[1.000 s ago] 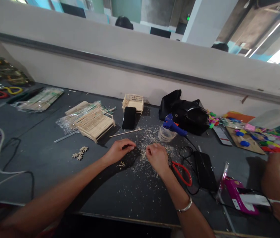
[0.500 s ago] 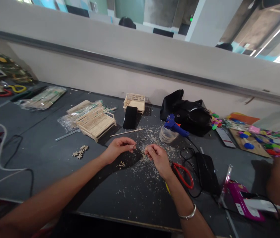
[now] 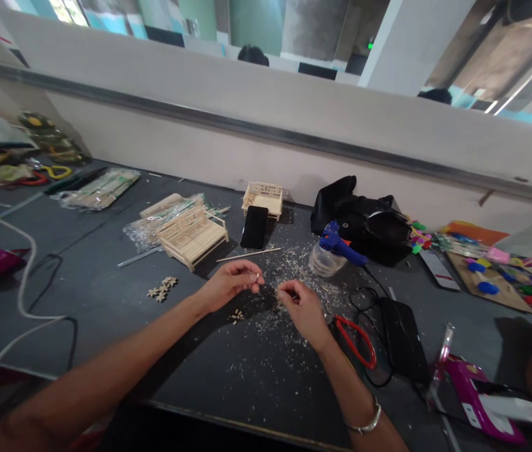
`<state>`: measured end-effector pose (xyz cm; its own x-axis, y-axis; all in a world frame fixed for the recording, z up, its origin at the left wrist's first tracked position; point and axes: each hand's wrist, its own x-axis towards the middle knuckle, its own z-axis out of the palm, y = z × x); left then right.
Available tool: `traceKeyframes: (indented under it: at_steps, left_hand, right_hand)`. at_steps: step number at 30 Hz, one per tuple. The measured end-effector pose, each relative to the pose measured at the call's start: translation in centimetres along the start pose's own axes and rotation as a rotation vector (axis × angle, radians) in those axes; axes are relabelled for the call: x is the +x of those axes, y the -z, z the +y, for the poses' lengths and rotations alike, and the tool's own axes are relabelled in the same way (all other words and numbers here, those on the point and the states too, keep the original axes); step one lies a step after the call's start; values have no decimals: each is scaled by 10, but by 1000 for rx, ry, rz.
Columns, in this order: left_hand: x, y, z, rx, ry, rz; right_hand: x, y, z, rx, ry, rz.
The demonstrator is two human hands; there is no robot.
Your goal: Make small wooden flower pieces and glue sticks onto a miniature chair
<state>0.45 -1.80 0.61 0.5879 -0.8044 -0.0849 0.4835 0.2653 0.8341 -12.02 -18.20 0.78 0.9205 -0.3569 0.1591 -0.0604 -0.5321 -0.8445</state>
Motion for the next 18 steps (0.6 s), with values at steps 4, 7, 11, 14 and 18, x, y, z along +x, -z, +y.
traceKeyframes:
  at_steps: [4,7,11,14,18]
  left_hand:
    - [-1,0,1,-25,24,-26]
    - [-2,0,1,-27,30,-43]
    - [-2,-1,1,-11,-3,-47]
    - [-2,-2,1,-19,-40,-34]
    - [-1,-3,2,-38,-53,-31]
  right_hand:
    - [-1,-1,0,-45,29,-13]
    - [-1,-1,0,-73,61,12]
    - [-2,0,0,-119,108,63]
    - [-3,0,0,-162,136,78]
    - [-2,8,2,-347,181,114]
